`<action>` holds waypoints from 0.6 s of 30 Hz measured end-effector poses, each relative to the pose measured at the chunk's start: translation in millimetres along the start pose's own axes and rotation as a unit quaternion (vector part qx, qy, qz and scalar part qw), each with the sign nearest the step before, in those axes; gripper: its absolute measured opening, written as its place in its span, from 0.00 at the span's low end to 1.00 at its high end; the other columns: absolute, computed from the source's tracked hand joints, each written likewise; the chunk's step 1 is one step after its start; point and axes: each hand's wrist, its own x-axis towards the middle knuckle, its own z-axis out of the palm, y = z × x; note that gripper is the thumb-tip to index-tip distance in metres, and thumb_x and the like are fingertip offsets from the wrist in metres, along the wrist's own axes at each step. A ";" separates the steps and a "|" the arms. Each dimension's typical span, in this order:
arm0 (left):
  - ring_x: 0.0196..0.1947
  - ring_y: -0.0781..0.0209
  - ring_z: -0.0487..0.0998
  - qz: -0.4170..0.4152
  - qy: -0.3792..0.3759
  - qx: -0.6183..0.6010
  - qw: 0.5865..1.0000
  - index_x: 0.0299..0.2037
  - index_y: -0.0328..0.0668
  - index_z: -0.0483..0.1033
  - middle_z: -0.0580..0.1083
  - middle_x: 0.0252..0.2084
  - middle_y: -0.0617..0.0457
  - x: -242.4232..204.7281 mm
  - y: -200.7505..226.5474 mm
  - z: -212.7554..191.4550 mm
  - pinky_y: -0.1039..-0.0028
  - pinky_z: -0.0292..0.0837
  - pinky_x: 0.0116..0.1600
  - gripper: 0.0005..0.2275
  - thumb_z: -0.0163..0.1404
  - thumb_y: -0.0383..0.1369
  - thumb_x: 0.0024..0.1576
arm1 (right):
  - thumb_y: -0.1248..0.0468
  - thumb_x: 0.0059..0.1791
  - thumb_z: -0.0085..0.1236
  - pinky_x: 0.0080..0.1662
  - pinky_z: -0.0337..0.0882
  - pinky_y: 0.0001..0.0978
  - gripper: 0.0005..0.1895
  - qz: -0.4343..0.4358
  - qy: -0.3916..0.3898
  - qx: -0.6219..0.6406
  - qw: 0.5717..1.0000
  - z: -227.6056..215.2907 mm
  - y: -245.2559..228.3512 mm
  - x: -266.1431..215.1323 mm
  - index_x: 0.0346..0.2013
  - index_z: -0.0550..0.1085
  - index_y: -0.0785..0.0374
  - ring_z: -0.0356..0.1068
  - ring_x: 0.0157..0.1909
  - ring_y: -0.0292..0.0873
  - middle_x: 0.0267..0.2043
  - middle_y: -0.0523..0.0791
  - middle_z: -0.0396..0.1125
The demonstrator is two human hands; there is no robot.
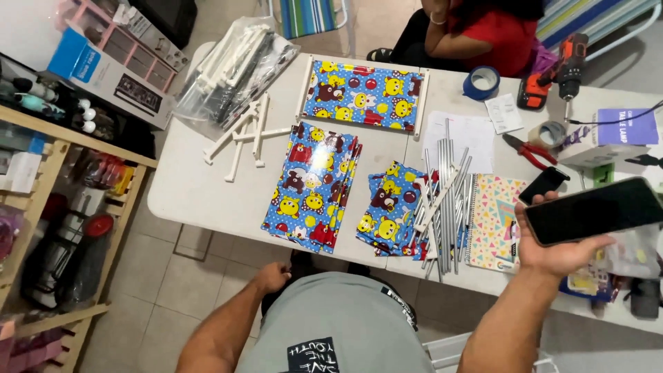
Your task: Sorting and assembling components of a portable shelf, including metal poles, plastic connectors, and fabric shelves.
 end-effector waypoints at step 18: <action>0.55 0.36 0.77 0.389 0.151 -0.282 0.864 0.58 0.42 0.77 0.79 0.51 0.37 -135.1 242.2 -112.6 0.52 0.73 0.60 0.14 0.48 0.30 0.63 | 0.23 0.49 0.23 0.31 0.82 0.48 0.51 0.172 -0.395 -0.078 0.899 83.0 97.4 -119.5 0.54 0.76 0.61 0.81 0.39 0.54 0.44 0.59 0.76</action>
